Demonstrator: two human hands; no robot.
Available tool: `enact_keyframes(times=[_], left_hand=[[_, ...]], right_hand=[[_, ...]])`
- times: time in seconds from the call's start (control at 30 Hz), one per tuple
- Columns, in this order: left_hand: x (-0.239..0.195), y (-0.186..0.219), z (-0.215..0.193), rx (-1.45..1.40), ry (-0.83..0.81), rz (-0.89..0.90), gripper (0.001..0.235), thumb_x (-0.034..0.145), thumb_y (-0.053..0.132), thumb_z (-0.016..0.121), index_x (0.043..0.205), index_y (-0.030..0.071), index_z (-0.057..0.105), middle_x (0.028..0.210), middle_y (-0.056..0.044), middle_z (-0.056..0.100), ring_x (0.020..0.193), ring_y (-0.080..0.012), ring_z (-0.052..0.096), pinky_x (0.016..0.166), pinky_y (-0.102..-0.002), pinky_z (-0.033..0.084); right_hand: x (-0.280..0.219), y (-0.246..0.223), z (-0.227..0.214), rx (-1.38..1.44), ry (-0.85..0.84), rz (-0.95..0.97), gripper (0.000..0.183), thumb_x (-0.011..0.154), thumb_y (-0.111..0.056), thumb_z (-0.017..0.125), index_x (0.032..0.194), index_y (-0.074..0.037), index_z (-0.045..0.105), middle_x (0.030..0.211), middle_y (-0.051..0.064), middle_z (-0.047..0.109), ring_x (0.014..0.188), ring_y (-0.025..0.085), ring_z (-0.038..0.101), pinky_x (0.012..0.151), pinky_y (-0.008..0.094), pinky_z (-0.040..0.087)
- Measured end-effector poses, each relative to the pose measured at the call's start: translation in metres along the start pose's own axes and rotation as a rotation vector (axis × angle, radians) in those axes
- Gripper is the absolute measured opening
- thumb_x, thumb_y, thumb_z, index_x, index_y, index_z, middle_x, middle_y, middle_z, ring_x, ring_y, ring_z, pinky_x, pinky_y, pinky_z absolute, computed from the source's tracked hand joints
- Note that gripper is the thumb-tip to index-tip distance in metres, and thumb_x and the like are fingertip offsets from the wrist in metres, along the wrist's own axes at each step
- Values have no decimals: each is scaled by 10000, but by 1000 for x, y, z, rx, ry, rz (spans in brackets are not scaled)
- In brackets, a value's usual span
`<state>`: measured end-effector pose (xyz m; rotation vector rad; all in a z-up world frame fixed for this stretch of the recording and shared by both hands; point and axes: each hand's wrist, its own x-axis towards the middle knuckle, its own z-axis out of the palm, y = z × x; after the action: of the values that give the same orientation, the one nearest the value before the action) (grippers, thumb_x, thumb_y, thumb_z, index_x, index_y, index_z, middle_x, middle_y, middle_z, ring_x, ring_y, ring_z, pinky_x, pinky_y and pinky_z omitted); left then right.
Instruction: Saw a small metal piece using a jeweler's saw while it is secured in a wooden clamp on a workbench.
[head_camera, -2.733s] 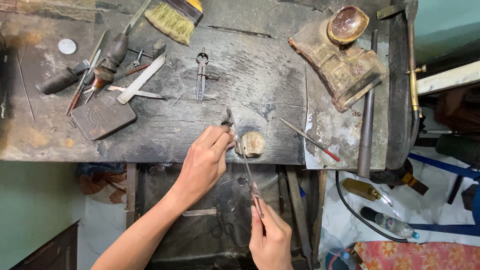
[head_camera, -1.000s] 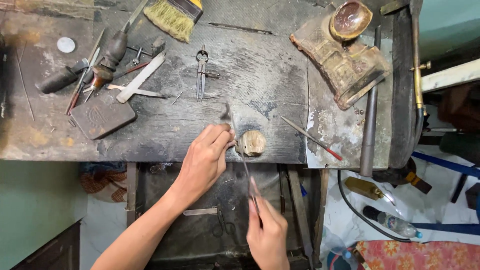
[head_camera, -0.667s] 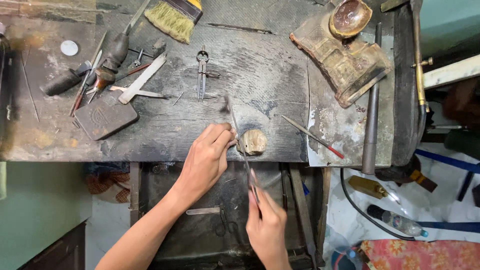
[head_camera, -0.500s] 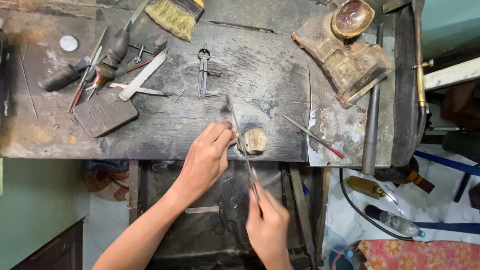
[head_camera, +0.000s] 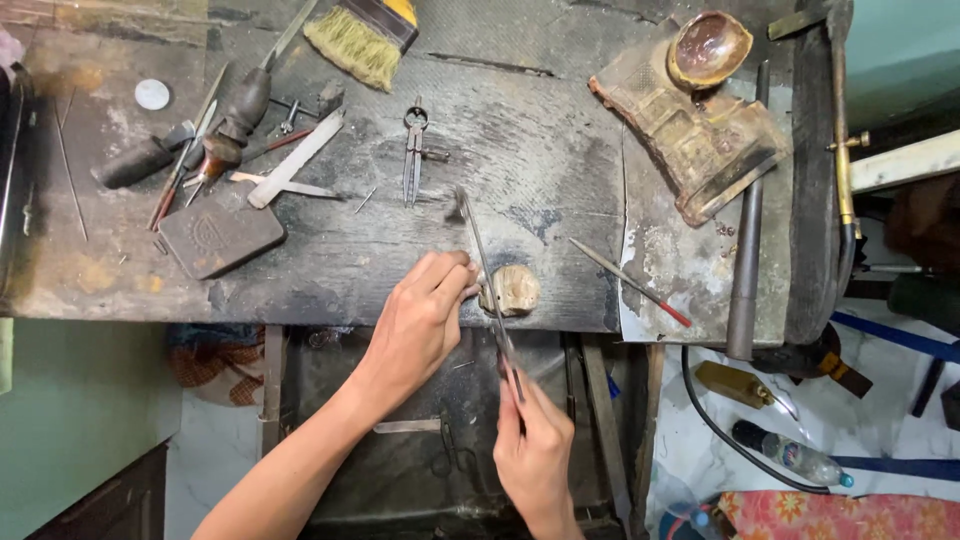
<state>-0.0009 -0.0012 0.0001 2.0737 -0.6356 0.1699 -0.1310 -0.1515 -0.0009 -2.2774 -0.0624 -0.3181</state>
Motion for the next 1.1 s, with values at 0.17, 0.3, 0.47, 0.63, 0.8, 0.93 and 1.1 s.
enact_keyframes(times=[0.17, 0.3, 0.47, 0.63, 0.8, 0.93, 1.1], left_hand=[[-1, -3, 1, 15, 1, 3, 76, 1003, -104, 509, 956, -47, 530, 1068, -154, 605, 839, -319, 538, 737, -413, 478], [-1, 0, 2, -12, 16, 5, 109, 1016, -90, 509, 915, -50, 503, 1073, -166, 601, 842, -321, 543, 745, -410, 475], [1, -3, 2, -30, 33, 21, 55, 1009, -87, 523, 964, -61, 539, 1062, -171, 609, 883, -328, 577, 778, -402, 492], [-6, -4, 4, -60, 95, 50, 39, 991, -92, 598, 1017, -84, 570, 1097, -189, 605, 975, -327, 639, 873, -392, 530], [-10, -10, 8, -149, 93, -58, 304, 970, -59, 645, 1265, -46, 573, 1049, -151, 652, 911, -243, 661, 880, -342, 536], [-12, -10, 8, -141, 97, -62, 348, 975, -37, 652, 1309, -26, 557, 1041, -130, 660, 912, -228, 656, 895, -341, 532], [-11, -10, 6, -133, 105, -42, 360, 978, -35, 664, 1320, -23, 553, 1054, -125, 671, 917, -228, 646, 878, -341, 526]], right_hand=[[-6, -6, -8, -14, 4, 22, 232, 987, -24, 568, 1155, 86, 683, 1051, 178, 763, 888, 255, 776, 810, 334, 606], [6, 4, 7, -29, 15, -26, 226, 997, -9, 574, 1185, 86, 657, 1036, 182, 748, 875, 299, 750, 795, 367, 585], [-22, 4, -12, 8, 105, 48, 240, 986, -53, 581, 1179, 36, 693, 877, 102, 735, 480, 109, 578, 494, 271, 519], [-27, 13, -14, 46, 177, 107, 347, 1007, -83, 561, 1324, 41, 630, 620, 38, 581, 484, 104, 491, 465, 270, 458], [-37, 24, -9, 113, 228, 146, 319, 1015, -95, 546, 1285, 39, 649, 834, 119, 708, 464, 140, 484, 414, 280, 446], [-35, 26, -7, 66, 212, 137, 344, 1017, -115, 549, 1319, 28, 630, 673, 80, 636, 456, 121, 513, 442, 266, 463], [-29, 29, -6, 71, 172, 149, 368, 1029, -108, 527, 1366, 21, 601, 598, 31, 551, 465, 102, 495, 495, 244, 461]])
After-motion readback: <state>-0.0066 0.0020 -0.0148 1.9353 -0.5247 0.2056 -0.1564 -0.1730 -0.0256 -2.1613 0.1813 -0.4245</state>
